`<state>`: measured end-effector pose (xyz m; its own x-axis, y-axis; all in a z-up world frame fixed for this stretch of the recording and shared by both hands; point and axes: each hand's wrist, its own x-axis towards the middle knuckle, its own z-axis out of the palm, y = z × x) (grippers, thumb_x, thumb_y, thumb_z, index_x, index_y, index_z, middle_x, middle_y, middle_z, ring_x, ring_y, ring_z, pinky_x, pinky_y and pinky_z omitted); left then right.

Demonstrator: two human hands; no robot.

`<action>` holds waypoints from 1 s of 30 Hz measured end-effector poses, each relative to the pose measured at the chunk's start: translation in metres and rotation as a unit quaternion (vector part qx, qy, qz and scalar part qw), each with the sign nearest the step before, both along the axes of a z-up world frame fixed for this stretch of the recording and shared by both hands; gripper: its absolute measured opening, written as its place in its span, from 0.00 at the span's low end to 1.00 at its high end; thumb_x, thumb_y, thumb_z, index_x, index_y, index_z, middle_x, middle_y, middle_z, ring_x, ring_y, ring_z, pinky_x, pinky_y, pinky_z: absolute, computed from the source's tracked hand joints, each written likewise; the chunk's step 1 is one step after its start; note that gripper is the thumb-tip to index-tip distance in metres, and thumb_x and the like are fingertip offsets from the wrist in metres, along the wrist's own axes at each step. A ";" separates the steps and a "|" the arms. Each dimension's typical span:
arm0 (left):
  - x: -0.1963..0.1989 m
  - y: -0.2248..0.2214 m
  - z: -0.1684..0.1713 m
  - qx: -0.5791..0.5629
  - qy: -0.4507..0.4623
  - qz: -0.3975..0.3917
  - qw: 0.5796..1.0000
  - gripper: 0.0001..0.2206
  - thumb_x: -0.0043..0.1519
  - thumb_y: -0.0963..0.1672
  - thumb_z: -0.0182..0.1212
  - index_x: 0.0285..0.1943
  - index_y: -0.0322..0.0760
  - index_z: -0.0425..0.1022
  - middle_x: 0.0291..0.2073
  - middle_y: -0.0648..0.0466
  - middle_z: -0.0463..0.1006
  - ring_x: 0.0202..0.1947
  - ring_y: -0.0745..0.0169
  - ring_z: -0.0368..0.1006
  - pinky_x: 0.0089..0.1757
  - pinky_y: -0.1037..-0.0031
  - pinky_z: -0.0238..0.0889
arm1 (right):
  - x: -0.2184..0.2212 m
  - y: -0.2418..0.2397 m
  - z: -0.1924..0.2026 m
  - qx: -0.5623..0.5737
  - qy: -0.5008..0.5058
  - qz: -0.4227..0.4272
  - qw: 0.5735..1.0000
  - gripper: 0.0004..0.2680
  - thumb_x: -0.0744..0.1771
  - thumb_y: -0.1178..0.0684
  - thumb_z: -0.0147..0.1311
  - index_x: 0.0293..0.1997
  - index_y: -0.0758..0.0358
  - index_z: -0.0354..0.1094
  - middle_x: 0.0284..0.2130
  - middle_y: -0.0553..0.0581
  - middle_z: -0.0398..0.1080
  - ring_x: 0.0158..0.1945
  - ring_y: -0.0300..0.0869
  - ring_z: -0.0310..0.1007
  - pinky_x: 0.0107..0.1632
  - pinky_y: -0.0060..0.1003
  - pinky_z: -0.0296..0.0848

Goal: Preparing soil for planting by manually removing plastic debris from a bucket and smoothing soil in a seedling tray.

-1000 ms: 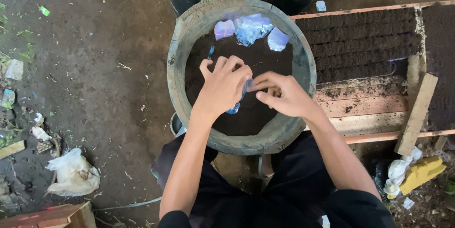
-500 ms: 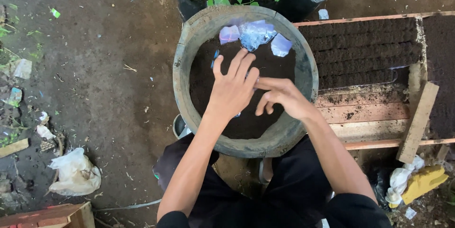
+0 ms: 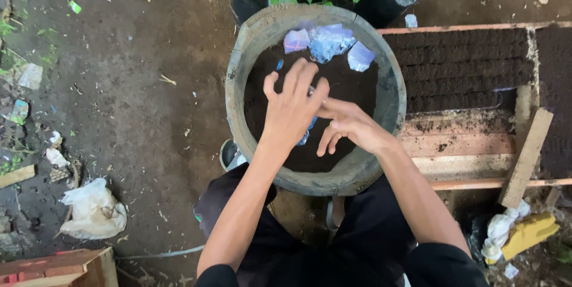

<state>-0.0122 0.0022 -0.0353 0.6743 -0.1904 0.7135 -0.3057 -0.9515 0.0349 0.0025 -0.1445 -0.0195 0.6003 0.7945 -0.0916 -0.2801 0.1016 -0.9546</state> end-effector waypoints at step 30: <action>-0.025 0.011 -0.003 -0.603 0.261 -0.189 0.730 0.13 0.51 0.47 0.60 0.33 0.41 0.58 0.29 0.52 0.58 0.34 0.55 0.63 0.37 0.66 0.55 | -0.024 0.031 -0.155 -0.712 -0.123 0.328 0.608 0.38 0.54 0.20 0.13 0.52 0.60 0.56 0.41 0.57 0.60 0.48 0.44 0.57 0.54 0.38 0.50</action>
<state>-0.0372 0.0134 -0.0386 0.9762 0.1207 0.1803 -0.1835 0.0160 0.9829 -0.0218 -0.1138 -0.1748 0.3317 0.0902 -0.9391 0.3557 -0.9339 0.0360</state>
